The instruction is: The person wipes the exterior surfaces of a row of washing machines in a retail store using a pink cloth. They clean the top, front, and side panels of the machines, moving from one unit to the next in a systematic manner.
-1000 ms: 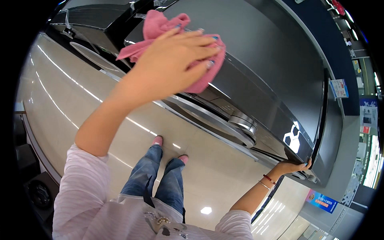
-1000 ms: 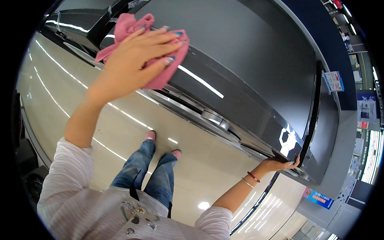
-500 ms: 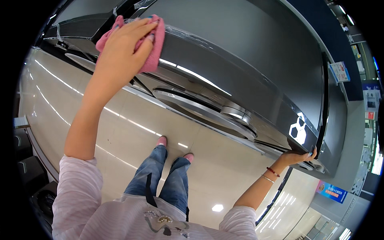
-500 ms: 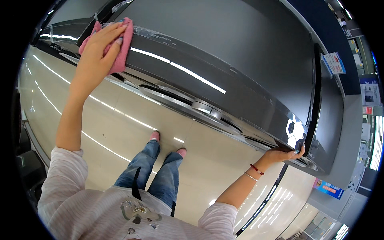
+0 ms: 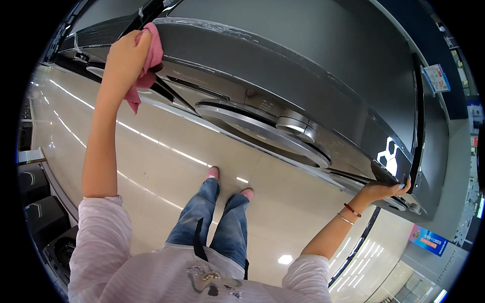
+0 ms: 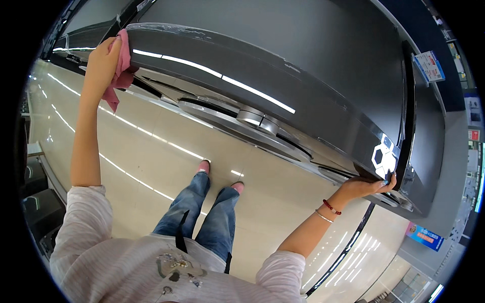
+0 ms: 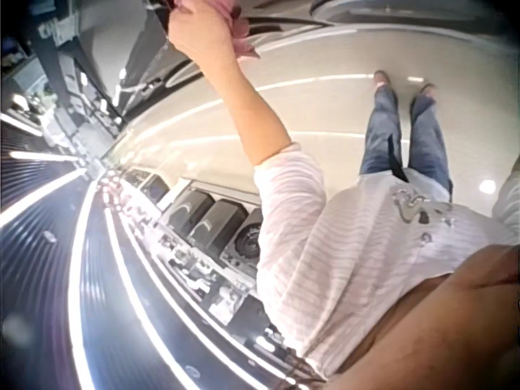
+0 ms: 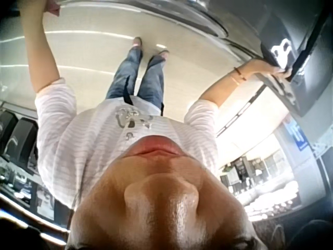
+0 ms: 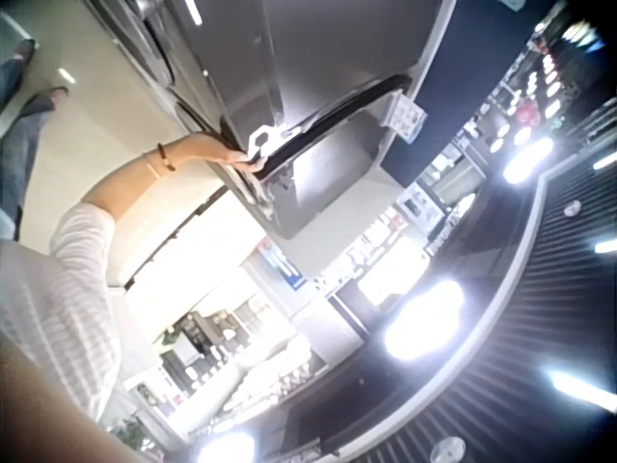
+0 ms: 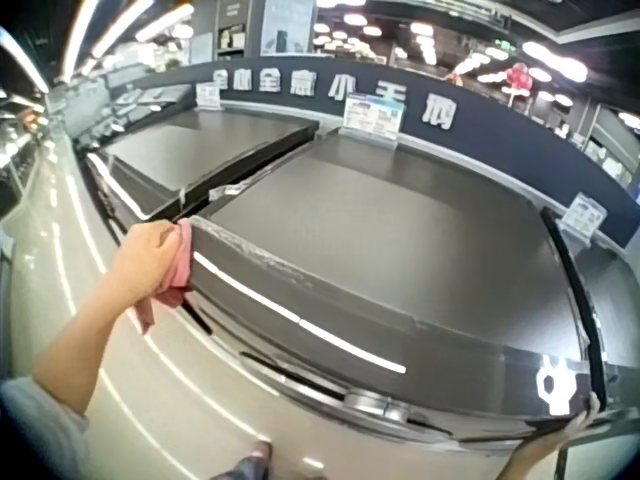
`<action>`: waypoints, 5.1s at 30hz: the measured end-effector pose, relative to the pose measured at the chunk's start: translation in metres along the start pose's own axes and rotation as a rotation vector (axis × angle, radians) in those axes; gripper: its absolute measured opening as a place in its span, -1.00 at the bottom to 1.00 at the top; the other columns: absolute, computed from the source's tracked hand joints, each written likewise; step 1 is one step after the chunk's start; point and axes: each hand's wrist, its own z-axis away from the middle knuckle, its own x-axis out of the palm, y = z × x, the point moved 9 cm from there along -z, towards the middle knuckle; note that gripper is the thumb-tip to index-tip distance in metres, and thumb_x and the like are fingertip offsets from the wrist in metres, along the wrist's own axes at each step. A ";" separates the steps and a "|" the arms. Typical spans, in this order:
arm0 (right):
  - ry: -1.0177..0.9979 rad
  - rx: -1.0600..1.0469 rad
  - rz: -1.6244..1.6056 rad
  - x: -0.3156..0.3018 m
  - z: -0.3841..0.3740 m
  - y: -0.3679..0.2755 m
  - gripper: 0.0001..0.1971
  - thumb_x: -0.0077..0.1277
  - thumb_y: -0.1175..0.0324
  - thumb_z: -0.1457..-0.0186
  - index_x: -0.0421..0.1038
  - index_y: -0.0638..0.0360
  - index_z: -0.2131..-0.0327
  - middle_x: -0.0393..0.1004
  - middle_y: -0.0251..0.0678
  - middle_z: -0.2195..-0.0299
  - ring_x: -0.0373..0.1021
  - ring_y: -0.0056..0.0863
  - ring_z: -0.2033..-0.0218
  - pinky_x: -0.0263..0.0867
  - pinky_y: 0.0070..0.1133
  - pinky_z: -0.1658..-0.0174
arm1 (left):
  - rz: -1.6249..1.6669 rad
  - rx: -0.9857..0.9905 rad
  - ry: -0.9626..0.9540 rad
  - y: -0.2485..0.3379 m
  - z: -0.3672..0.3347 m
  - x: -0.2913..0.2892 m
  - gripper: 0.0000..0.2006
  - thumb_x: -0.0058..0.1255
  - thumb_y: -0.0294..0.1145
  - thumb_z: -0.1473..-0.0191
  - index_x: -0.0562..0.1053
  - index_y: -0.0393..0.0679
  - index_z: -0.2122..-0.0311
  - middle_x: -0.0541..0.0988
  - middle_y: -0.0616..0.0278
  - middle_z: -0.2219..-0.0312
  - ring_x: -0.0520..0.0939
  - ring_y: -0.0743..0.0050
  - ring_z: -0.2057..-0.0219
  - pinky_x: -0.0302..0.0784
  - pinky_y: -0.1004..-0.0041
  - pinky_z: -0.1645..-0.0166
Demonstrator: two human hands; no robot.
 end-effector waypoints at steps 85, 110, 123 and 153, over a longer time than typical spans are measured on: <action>-1.487 0.153 1.082 0.024 0.148 0.209 -0.57 -0.03 0.11 0.23 0.45 0.38 0.46 0.42 0.10 0.45 0.40 -0.10 0.37 0.31 -0.39 0.24 | -0.406 0.136 -0.444 -0.065 0.123 0.218 -0.36 0.10 0.08 0.30 0.36 -0.35 0.27 0.52 0.06 0.46 0.56 0.13 0.42 0.48 0.36 0.31; -1.044 0.458 1.060 -0.017 0.173 0.237 -0.70 -0.08 0.26 0.13 0.44 0.32 0.40 0.44 0.00 0.37 0.40 -0.15 0.32 0.34 -0.43 0.24 | -0.423 0.229 -0.646 -0.084 0.120 0.262 -0.39 0.14 0.13 0.36 0.46 -0.40 0.51 0.50 -0.20 0.54 0.54 -0.07 0.36 0.40 0.28 0.31; -1.201 0.493 0.911 -0.010 0.164 0.258 -0.75 -0.10 0.36 0.19 0.46 0.30 0.41 0.45 0.00 0.41 0.40 -0.13 0.33 0.33 -0.42 0.24 | -0.462 0.327 -0.651 -0.074 0.115 0.270 -0.46 0.07 0.15 0.29 0.49 -0.27 0.66 0.49 -0.12 0.66 0.57 0.05 0.49 0.42 0.30 0.37; -0.774 -0.019 0.841 0.012 0.132 0.127 -0.82 -0.01 0.37 0.34 0.41 0.23 0.54 0.43 -0.26 0.55 0.33 -0.37 0.40 0.19 -0.54 0.29 | 0.076 -0.103 -0.638 -0.111 0.111 0.282 -0.83 0.15 -0.43 0.23 0.47 -0.35 0.56 0.53 0.21 0.62 0.49 0.52 0.62 0.41 0.54 0.47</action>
